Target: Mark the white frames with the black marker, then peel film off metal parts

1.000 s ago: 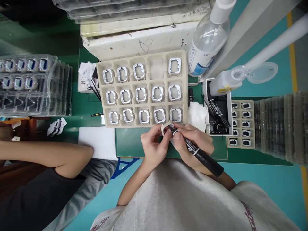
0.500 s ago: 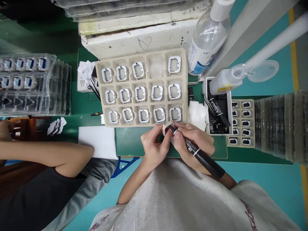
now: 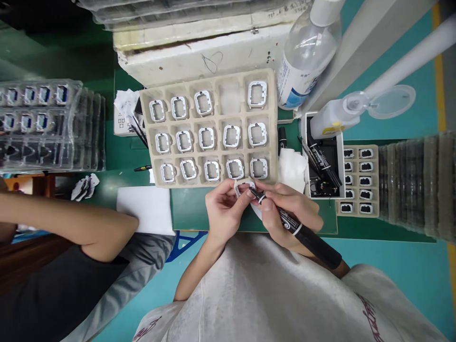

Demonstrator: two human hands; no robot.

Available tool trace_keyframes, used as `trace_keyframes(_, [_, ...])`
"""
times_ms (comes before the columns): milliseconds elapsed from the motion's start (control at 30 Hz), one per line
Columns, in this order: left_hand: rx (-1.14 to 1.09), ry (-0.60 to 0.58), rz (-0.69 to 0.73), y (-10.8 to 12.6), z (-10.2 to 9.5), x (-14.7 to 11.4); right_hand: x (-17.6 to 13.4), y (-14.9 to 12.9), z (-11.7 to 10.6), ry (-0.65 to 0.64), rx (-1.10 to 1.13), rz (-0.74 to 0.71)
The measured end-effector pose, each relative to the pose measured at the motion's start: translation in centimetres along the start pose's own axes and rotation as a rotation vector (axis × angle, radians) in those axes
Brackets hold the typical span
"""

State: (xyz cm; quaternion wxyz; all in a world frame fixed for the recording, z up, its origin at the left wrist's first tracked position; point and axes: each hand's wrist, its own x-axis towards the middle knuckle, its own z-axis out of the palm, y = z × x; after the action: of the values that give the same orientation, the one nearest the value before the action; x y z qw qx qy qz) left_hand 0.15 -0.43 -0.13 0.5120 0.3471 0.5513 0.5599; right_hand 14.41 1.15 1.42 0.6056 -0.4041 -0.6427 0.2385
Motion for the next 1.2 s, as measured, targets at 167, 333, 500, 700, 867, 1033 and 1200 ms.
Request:
trace_keyframes(167, [-0.053,-0.001,-0.04,-1.0,-0.6,0.1,0.1,0.7,0.1,-0.008,0.046,-0.152])
trace_keyframes(333, [-0.114,-0.021,-0.049,-1.3,-0.9,0.1,0.1,1.1,0.3,0.04,0.043,-0.237])
trace_keyframes(500, [-0.182,-0.064,-0.087,-0.9,-0.8,0.1,0.1,1.1,0.5,0.033,0.017,-0.249])
trace_keyframes(700, [-0.285,-0.183,-0.23,0.4,-0.5,0.5,-0.3,1.0,0.6,0.031,0.064,-0.18])
trace_keyframes(867, [-0.317,-0.179,-0.287,0.6,-0.5,0.6,-0.2,0.7,0.3,-0.002,0.079,-0.095])
trace_keyframes(1033, [-0.244,-0.121,-0.269,0.8,-0.4,0.2,0.0,0.3,0.2,-0.003,0.125,-0.066])
trace_keyframes(1200, [0.022,-0.074,-0.183,1.7,-0.3,-0.1,-0.3,0.3,-0.2,0.015,0.12,0.01])
